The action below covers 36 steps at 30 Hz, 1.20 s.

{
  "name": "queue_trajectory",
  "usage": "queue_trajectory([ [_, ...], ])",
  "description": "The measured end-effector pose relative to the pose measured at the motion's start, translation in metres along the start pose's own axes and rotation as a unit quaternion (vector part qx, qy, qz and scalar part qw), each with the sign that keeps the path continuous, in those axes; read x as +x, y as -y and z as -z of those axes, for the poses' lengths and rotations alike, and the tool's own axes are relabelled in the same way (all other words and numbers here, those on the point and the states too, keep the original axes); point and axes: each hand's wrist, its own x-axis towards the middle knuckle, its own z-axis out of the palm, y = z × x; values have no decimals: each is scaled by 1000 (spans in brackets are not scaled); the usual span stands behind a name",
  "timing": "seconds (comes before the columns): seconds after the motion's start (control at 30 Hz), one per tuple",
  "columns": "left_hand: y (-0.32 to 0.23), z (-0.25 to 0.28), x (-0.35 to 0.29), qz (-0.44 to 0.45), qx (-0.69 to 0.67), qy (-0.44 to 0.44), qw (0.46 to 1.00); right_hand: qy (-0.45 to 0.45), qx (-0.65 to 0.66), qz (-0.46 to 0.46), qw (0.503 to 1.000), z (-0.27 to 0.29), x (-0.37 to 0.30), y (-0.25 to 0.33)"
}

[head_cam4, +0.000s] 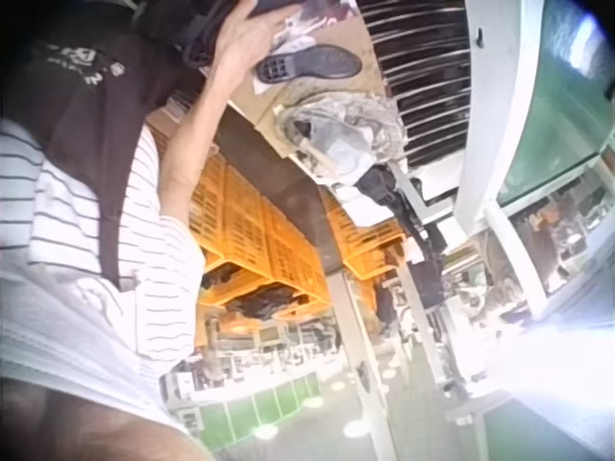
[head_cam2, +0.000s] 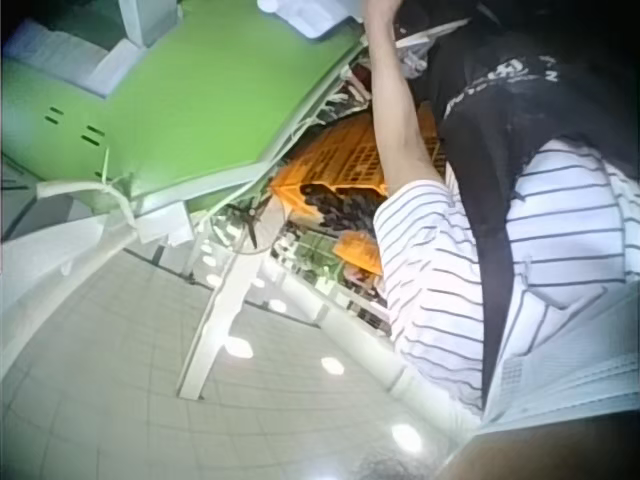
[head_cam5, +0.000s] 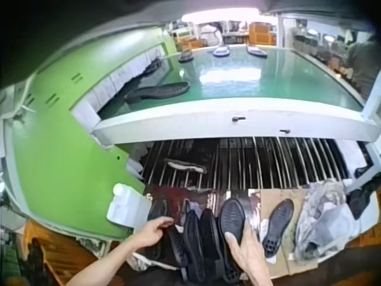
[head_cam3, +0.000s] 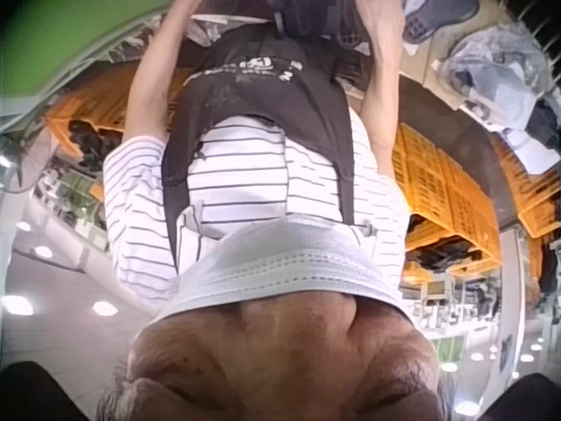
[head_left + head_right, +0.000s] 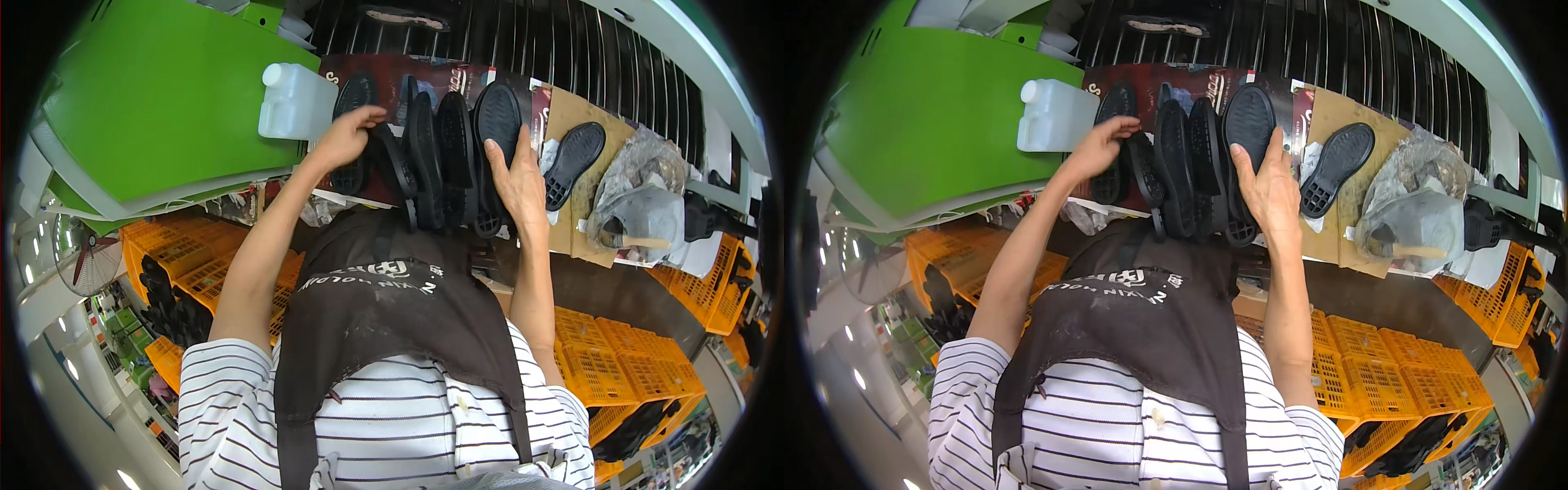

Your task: The recorder applies glue or adhesive to the undersides of black shoe soles using a brush, then places them on a conveyor belt.

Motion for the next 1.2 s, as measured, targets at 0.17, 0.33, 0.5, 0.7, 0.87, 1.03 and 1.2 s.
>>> queue_trajectory([
  [0.17,-34,-26,-51,-147,212,-46,965,10,31,16,999,4,-1,-7],
  [0.33,-35,-24,-25,-140,186,-18,972,21,40,44,998,7,1,-12],
  [0.5,-33,-9,-6,-139,209,56,966,53,28,47,997,12,7,-10],
  [0.7,-47,8,-18,-35,-151,-80,985,48,1,32,998,12,15,-23],
  [0.87,-29,0,-20,33,-412,-104,904,32,-34,14,999,14,14,-21],
  [1.03,31,-67,4,36,-5,-166,985,-10,-88,-17,996,13,-8,-14],
  [1.2,6,-78,-16,-10,5,-185,983,-111,-94,73,987,-8,-29,-24],
])
